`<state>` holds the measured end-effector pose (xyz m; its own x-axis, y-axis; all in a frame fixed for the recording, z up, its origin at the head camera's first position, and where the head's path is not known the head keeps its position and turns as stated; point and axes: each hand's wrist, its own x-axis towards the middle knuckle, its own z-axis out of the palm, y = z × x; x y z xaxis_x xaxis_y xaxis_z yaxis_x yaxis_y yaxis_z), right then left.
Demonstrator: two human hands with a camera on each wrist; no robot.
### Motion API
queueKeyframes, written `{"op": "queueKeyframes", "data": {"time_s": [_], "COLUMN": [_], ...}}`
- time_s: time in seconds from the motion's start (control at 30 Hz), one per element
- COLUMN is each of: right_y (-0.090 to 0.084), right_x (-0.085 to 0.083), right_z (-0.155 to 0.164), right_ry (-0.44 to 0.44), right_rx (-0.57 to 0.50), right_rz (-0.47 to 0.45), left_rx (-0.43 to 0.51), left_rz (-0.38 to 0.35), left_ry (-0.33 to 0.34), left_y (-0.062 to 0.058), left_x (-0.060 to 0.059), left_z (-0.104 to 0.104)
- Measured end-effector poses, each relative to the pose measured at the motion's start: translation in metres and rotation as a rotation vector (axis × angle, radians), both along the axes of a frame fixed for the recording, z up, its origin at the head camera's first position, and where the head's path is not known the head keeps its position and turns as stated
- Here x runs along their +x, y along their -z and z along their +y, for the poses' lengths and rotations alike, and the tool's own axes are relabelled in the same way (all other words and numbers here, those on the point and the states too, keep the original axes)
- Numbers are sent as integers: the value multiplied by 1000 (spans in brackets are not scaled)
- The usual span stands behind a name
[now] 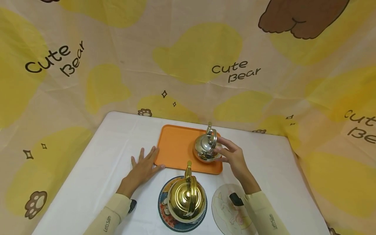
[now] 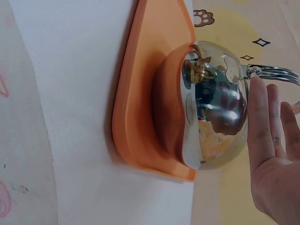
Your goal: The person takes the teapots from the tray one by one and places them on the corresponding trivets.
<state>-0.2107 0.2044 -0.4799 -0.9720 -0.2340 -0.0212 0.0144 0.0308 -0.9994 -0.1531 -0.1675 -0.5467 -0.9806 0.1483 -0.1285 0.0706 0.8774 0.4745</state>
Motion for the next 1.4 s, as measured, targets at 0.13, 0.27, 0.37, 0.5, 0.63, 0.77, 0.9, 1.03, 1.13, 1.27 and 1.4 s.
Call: {"op": "queueKeyframes", "data": {"time_s": [0.13, 0.27, 0.37, 0.5, 0.63, 0.77, 0.9, 1.03, 1.13, 1.27, 1.4], "right_y": [0, 1, 2, 3, 6, 7, 6, 5, 5, 5, 5], "right_x": [-2, -4, -5, -7, -8, -10, -11, -10, -10, -9, -9], "right_z": [-3, -6, -9, -14, -18, -20, -21, -20, -20, -20, -20], "right_ry": [-7, 4, 10, -3, -34, -55, -56, -58, -52, -43, -36], "right_rx": [-17, -21, -16, -27, -46, -56, -67, -68, -75, -83, -80], "right_rz": [-2, -26, -43, -45, -23, -9, -13, -14, -21, -34, -38], "left_rx": [-1, -1, -2, 1, 0, 3, 1, -4, -6, -13, -15], "left_rz": [1, -1, -3, 0, 8, 11, 11, 13, 13, 9, 9], "left_ry": [-1, -2, -2, -1, 1, 2, 2, 4, 4, 6, 6], "left_y": [-1, 0, 1, 1, 1, 2, 2, 3, 4, 5, 5], "left_x": [0, 0, -1, 0, 0, 0, -1, -2, -2, -2, -2], "left_z": [0, 0, 0, -1, -1, -1, -2, -1, -2, -2, -2]}}
